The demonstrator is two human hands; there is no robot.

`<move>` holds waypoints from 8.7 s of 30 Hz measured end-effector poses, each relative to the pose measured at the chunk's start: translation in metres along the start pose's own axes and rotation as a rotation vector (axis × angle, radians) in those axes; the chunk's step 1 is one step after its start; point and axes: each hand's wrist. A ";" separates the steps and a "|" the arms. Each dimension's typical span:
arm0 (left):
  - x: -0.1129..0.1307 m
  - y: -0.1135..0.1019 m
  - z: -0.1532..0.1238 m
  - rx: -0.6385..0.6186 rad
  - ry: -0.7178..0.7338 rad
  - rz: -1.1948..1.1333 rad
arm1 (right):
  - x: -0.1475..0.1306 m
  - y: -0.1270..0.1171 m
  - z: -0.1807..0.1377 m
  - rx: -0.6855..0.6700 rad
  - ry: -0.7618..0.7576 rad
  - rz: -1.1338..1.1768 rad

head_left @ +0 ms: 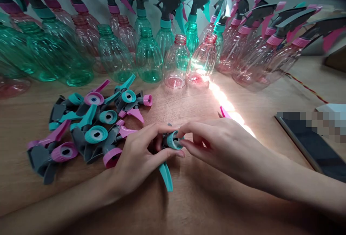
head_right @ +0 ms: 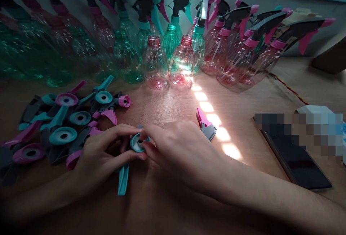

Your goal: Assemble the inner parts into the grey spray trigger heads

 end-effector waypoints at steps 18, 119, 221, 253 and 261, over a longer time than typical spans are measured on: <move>0.015 -0.001 0.008 -0.224 -0.139 0.062 | 0.003 -0.020 0.004 -0.261 0.001 -0.022; 0.010 0.034 0.021 -0.031 0.271 0.229 | 0.036 -0.043 0.013 -0.364 0.187 0.114; 0.010 0.034 0.021 0.146 0.228 0.085 | 0.046 -0.060 0.010 -0.053 0.025 -0.207; 0.005 0.035 0.022 0.121 0.197 0.070 | 0.025 -0.046 0.015 -0.031 0.196 0.306; 0.007 0.035 0.021 0.099 0.184 0.076 | 0.022 -0.034 0.009 0.021 0.135 0.330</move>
Point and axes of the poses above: each hand's wrist, its own z-axis towards the middle knuckle, its own y-axis out of the palm, x = y × z, and after that the axes turned 15 degrees about x, right-handed
